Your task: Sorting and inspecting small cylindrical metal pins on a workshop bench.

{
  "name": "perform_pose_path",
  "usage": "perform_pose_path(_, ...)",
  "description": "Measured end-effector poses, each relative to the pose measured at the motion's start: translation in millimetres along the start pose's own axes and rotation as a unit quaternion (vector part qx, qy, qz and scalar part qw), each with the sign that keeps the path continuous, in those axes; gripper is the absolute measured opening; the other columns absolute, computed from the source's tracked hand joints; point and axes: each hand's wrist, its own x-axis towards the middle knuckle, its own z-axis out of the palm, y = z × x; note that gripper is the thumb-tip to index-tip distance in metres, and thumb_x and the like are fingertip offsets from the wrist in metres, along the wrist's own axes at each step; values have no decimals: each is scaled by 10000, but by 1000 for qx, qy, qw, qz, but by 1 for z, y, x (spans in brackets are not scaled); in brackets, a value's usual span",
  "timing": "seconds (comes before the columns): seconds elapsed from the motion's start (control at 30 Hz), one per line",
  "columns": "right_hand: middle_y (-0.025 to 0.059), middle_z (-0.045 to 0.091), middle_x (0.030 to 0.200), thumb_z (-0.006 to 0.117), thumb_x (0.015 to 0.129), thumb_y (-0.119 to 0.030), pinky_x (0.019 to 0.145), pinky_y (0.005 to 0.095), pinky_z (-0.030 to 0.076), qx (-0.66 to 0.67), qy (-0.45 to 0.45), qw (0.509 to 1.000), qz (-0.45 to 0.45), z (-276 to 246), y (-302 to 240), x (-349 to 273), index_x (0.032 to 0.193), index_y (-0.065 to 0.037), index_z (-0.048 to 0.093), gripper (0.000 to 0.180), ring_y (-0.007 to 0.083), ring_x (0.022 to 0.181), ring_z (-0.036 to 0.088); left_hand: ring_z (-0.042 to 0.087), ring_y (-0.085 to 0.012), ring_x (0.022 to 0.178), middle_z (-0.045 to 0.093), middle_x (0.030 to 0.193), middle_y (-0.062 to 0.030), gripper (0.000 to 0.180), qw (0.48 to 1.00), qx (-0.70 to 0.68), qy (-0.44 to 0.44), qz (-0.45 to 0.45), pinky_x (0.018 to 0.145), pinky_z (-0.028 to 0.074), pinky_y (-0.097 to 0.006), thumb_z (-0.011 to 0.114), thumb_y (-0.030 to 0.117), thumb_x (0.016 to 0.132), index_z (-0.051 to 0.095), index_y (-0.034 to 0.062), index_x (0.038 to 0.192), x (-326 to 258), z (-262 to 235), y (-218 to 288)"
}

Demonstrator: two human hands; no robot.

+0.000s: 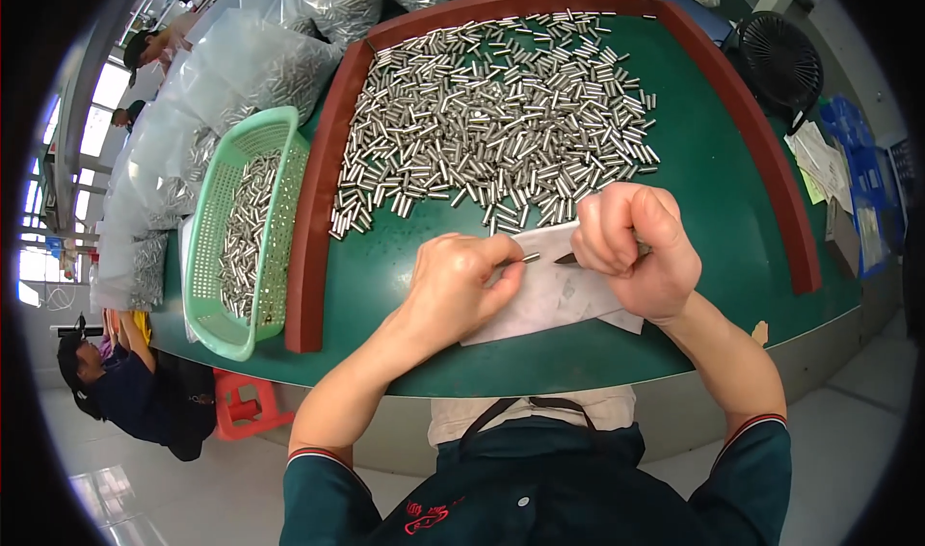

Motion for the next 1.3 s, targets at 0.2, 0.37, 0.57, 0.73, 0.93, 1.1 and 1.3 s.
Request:
perform_pose_path(0.2, -23, 290, 445, 389, 893, -329, 388, 221, 183, 12, -3, 1000, 0, -3, 7, 2, 537, -82, 320, 438, 62, 395, 206, 352, -121, 394, 337, 433, -17, 93, 1000, 7, -9, -26, 402, 303, -274, 634, 43, 646, 619, 43, 738, -1, 4, 5)
perform_pose_path(0.37, -17, 301, 446, 379, 897, -338, 389, 216, 204, -63, -33, 996, 58, -5, 3, 4, 580, -58, 339, 425, 61, 398, 251, 351, -120, 391, 344, 432, -11, 86, 999, 16, -6, -33, 402, 298, -271, 640, 37, 643, 625, 36, 728, 1, 6, 5)
perform_pose_path(0.57, -11, 305, 464, 291, 929, -306, 436, 213, 249, -56, 198, 976, 75, 9, 3, 11, 587, -98, 305, 401, 84, 436, 286, 370, -130, 388, 365, 429, -18, 73, 1000, 17, 7, -4, 415, 299, -276, 652, 27, 650, 628, 33, 719, 1, 10, 2)
perform_pose_path(0.73, -43, 244, 410, 236, 930, -363, 397, 226, 170, 76, 139, 987, -5, 5, 1, 5, 520, -124, 286, 478, 66, 383, 170, 367, -131, 384, 376, 428, -17, 63, 1000, 19, 12, -8, 422, 298, -275, 651, 28, 658, 627, 35, 715, 0, 11, 4)
perform_pose_path(0.93, -48, 211, 411, 218, 932, -366, 392, 247, 154, 114, 135, 984, 30, -2, 15, 7, 499, -138, 258, 491, 78, 382, 148, 408, -156, 390, 422, 444, -26, 47, 1000, 29, 7, -8, 437, 327, -287, 644, 35, 662, 609, 46, 692, 0, 11, 9)
perform_pose_path(1.1, -49, 208, 414, 227, 936, -365, 386, 238, 156, 104, 82, 991, 35, -4, 18, 8, 500, -129, 257, 497, 73, 384, 152, 459, -183, 401, 468, 463, -38, 40, 999, 40, 1, -10, 449, 358, -300, 635, 49, 673, 595, 51, 677, 0, 11, 9)
perform_pose_path(1.3, -51, 203, 417, 231, 935, -388, 381, 231, 157, 73, 43, 996, 30, -4, 18, 10, 497, -125, 260, 512, 66, 383, 151, 472, -193, 411, 472, 466, -47, 29, 999, 34, 0, -15, 453, 364, -304, 623, 43, 682, 595, 48, 685, 0, 11, 9)
